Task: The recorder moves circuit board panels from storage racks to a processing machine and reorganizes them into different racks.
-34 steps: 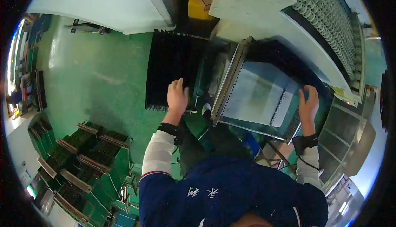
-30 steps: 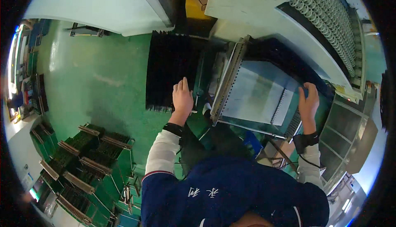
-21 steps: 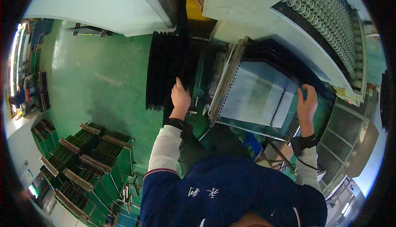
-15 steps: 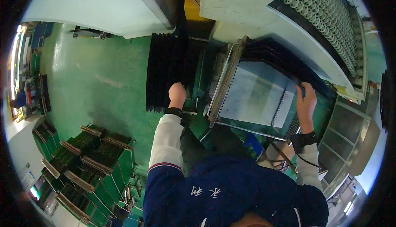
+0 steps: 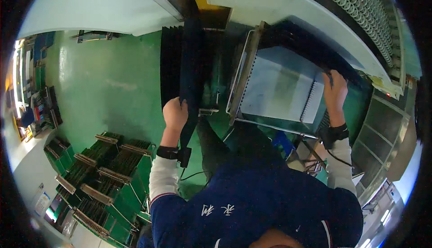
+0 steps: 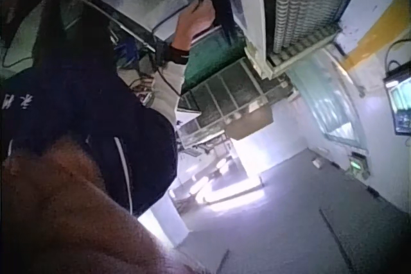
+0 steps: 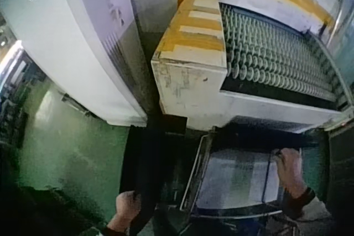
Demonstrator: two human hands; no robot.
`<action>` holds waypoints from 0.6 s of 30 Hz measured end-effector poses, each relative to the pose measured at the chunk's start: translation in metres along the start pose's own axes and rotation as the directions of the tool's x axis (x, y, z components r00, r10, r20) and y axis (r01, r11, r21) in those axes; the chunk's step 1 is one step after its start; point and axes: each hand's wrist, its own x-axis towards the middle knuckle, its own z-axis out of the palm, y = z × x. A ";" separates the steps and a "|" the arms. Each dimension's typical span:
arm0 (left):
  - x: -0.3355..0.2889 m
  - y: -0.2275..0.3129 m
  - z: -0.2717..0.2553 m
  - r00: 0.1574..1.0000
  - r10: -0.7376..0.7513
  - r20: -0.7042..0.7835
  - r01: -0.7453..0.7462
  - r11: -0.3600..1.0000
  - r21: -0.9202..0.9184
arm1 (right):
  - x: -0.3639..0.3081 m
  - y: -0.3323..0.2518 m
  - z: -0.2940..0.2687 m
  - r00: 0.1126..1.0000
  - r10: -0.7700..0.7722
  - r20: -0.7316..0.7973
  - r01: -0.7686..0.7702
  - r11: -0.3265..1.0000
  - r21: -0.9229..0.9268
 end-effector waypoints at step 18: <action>-0.018 0.049 -0.030 0.989 0.084 -0.123 -0.094 0.993 -0.075 | 0.000 0.002 0.001 1.000 0.012 0.006 -0.012 1.000 0.012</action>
